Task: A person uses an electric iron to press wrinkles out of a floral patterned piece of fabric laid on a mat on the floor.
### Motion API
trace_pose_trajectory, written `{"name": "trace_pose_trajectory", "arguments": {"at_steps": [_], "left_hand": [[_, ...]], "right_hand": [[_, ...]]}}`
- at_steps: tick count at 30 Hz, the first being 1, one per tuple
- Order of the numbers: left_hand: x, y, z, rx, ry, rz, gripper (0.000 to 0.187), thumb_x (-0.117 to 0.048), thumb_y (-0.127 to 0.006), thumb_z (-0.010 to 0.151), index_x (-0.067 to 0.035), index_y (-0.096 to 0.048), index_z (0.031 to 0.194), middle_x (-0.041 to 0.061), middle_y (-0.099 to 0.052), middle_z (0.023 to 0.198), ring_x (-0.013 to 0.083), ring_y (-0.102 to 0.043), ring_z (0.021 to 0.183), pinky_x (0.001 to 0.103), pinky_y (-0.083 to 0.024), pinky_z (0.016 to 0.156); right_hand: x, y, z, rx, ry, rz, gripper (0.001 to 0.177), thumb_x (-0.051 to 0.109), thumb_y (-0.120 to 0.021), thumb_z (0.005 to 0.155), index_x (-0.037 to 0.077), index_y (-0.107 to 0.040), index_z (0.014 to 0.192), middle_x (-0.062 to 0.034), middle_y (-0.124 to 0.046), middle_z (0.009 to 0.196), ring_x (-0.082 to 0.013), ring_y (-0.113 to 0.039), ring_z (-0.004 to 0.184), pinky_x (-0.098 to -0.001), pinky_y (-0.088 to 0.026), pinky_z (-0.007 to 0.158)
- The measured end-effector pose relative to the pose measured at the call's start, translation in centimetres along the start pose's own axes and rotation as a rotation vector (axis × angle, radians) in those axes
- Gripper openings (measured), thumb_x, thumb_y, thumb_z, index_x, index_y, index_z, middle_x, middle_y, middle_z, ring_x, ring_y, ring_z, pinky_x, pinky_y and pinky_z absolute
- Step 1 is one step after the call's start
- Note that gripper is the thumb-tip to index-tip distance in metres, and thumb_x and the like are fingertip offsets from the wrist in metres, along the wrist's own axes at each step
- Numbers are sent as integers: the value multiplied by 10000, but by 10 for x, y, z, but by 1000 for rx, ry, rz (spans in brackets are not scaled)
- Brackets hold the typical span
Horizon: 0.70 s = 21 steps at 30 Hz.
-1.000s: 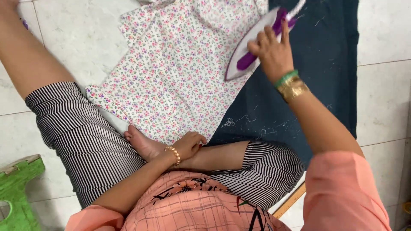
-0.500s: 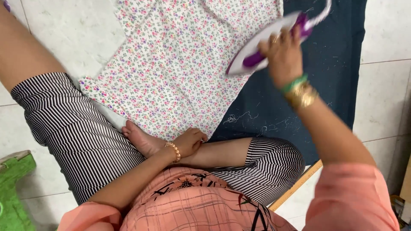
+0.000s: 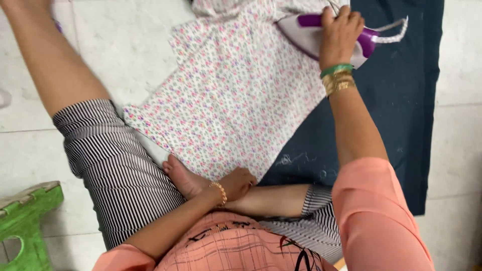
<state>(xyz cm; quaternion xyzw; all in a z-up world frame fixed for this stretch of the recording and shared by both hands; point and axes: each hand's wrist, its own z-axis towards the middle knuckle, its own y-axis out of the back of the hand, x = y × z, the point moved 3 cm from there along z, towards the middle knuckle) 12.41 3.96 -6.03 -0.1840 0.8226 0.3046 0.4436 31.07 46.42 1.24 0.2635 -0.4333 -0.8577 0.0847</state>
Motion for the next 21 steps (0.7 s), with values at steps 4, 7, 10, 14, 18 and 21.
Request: {"name": "trace_pose_trajectory", "arguments": {"at_steps": [4,7,10,14,18,21], "left_hand": [[14,-12,2,-116,-138,-39,281,-22,-522,874,-141,-673,1079,58,-628,1036,265,-503,1020,363,-411,981],[16,-18,3,-118,-162,-44,273,-17,-517,868,-137,-669,1060,53,-622,1018,258,-511,1019,365,-402,1000],[8,-10,3,-43,-88,-26,265,-47,-511,894,-137,-683,1075,53,-625,1071,261,-511,1061,362,-394,1025],[26,-31,4,-112,-138,60,155,-219,-510,971,-196,-627,1071,47,-561,1019,295,-552,1061,378,-470,947],[27,-34,5,-124,-147,103,151,-226,-522,973,-199,-639,1065,52,-564,1003,302,-554,1043,389,-485,924],[28,-38,4,-139,-124,73,159,-201,-516,963,-201,-645,1056,47,-561,999,312,-551,1057,378,-500,911]], "right_hand": [[-18,-58,29,110,-231,-200,492,3,-782,748,152,-628,1190,-187,-640,1131,-341,-603,892,-473,-470,827],[-14,-46,21,228,-218,-167,590,-33,-769,688,159,-616,1224,-186,-635,1139,-334,-595,867,-452,-458,760],[8,7,-5,393,-129,-71,592,-7,-734,729,153,-598,1282,-193,-636,1180,-385,-587,986,-494,-464,813],[60,117,-60,371,54,124,386,-17,-641,895,157,-578,1234,-149,-647,971,-385,-660,909,-517,-477,834],[82,146,-76,388,110,239,385,-5,-635,906,159,-581,1249,-119,-618,945,-357,-657,948,-502,-462,905],[76,118,-55,296,82,203,332,44,-655,925,175,-610,1226,-106,-625,936,-337,-657,937,-507,-441,905]]}}
